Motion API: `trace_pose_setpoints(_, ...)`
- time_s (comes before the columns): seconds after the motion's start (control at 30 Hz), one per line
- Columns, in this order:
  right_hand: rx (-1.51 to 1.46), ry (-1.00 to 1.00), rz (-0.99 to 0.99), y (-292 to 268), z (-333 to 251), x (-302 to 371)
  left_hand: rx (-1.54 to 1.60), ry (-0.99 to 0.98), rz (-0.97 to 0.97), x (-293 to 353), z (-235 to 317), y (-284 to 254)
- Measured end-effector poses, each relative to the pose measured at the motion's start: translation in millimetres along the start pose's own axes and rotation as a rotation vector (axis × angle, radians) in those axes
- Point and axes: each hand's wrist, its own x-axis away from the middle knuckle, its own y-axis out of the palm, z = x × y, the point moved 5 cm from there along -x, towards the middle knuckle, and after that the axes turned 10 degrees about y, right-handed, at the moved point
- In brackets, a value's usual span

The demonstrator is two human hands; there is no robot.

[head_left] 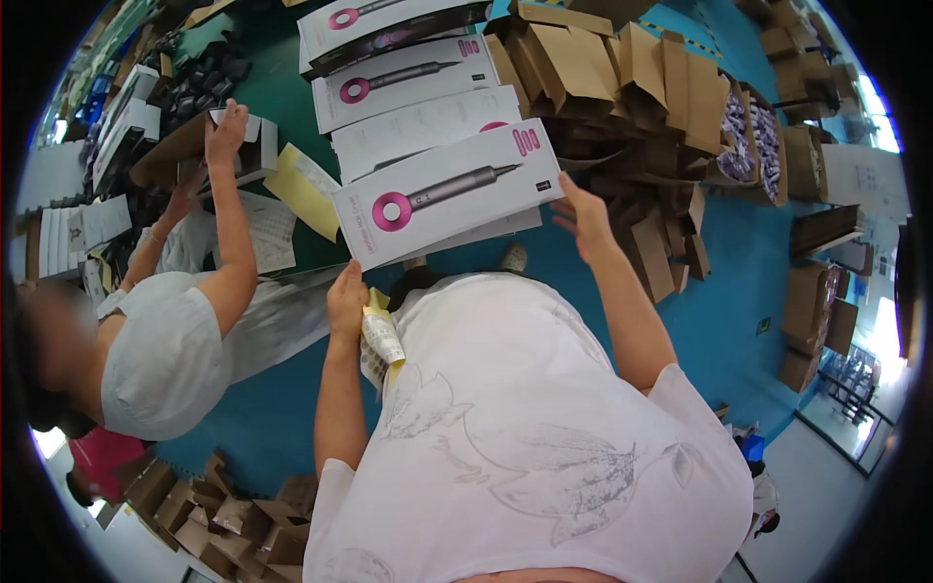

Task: Packaging cordless hair dryers into retail boxes and applying labels.

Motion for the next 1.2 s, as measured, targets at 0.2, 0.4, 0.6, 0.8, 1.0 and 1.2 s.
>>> trace_pose_setpoints(0.2,-0.105,0.032,-0.095,18,8,17,0.045,-0.070,-0.025,-6,5,6)
trace_pose_setpoints(0.4,-0.130,0.087,0.008,14,4,24,0.004,-0.123,-0.066,-4,4,8)
trace_pose_setpoints(0.6,-0.064,0.210,0.138,9,8,41,0.160,-0.235,-0.110,-2,-12,-2)
trace_pose_setpoints(0.8,-0.265,-0.030,0.197,-3,-12,90,0.441,-0.388,-0.254,4,-11,-12)
trace_pose_setpoints(1.0,-0.367,-0.532,0.005,29,-105,126,0.079,-0.216,-0.357,6,19,-30)
trace_pose_setpoints(1.2,0.171,-1.761,0.002,94,-175,103,-0.123,0.078,-0.338,3,74,-1)
